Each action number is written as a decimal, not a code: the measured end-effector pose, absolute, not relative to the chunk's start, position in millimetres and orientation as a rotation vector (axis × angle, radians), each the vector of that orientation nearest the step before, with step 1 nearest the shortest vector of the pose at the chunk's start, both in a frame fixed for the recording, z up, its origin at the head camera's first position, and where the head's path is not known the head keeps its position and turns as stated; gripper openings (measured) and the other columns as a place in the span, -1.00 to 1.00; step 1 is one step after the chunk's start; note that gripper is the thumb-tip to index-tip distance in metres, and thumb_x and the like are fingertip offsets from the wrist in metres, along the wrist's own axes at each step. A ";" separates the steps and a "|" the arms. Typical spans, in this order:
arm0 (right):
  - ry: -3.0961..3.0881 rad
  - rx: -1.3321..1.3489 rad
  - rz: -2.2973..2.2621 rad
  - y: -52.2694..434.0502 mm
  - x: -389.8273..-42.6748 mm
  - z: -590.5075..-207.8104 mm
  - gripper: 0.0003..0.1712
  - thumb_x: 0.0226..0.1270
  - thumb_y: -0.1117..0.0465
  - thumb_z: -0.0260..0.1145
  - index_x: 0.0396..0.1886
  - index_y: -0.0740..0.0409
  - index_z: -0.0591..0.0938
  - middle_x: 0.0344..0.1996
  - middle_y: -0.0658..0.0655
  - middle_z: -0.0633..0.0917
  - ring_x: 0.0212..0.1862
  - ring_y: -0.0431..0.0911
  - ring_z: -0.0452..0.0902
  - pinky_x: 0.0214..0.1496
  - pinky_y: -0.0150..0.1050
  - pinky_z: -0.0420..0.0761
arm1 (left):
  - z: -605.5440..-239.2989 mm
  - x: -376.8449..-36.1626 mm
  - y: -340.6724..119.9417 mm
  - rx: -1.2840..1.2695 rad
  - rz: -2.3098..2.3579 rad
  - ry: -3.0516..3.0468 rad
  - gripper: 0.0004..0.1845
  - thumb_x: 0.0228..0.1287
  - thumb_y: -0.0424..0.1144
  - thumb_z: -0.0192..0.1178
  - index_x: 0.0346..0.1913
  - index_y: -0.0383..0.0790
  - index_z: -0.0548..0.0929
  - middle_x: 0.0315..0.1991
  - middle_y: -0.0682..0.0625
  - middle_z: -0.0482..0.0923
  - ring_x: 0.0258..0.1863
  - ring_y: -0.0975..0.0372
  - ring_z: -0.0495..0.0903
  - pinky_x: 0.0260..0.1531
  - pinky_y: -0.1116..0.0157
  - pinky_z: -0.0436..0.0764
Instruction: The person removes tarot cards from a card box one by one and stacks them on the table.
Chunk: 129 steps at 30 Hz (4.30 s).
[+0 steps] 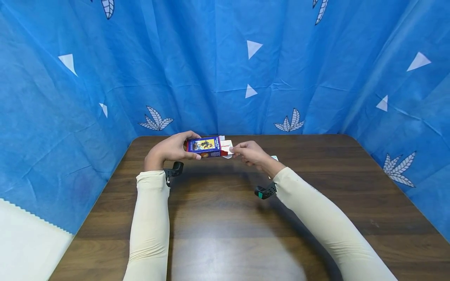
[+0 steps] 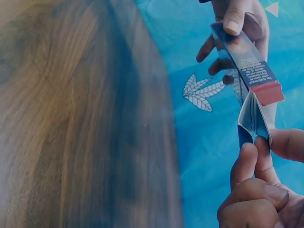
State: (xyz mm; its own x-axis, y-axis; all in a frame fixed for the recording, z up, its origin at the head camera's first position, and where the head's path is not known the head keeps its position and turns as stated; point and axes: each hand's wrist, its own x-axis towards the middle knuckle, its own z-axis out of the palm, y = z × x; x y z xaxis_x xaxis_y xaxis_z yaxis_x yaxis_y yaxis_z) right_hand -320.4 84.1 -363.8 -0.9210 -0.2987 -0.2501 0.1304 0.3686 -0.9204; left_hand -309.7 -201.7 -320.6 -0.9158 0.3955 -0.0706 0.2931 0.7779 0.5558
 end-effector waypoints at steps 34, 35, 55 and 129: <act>2.751 0.265 -1.491 219.5 -365.8 -404.5 -0.47 0.59 0.03 -0.02 0.38 0.22 0.43 0.15 0.30 0.53 -0.01 0.08 0.43 -0.09 -0.14 0.52 | -317.9 -310.4 -206.5 0.542 0.854 2.741 -0.17 0.08 0.10 0.44 0.36 -0.12 0.34 0.24 -0.15 0.44 0.14 -0.01 0.47 0.20 -0.02 0.53; 2.779 0.273 -1.453 222.0 -367.5 -406.1 -0.48 0.59 0.04 0.00 0.35 0.24 0.46 0.20 0.31 0.53 0.05 0.11 0.43 0.01 -0.08 0.54 | -317.6 -310.7 -206.0 0.539 0.856 2.744 -0.17 0.08 0.10 0.45 0.36 -0.12 0.35 0.24 -0.15 0.44 0.14 -0.01 0.47 0.20 -0.01 0.53; 2.861 0.042 -1.082 222.6 -371.5 -436.2 -0.60 0.54 0.11 0.09 0.08 0.35 0.61 0.02 0.33 0.59 -0.07 0.08 0.43 -0.10 -0.18 0.47 | -321.6 -309.7 -204.9 0.520 0.829 2.766 -0.16 0.07 0.12 0.44 0.36 -0.10 0.34 0.22 -0.15 0.44 0.14 -0.01 0.47 0.19 -0.01 0.54; 2.276 -0.264 -1.461 76.9 -319.6 -358.2 -0.62 0.42 0.00 0.25 -0.33 0.27 0.62 -0.51 0.03 0.57 -0.67 -0.23 0.18 -0.66 -0.38 0.14 | -320.5 -305.5 -204.3 0.536 0.857 2.771 -0.18 0.04 0.09 0.48 0.33 -0.09 0.38 0.21 -0.12 0.46 0.15 0.00 0.47 0.16 0.01 0.57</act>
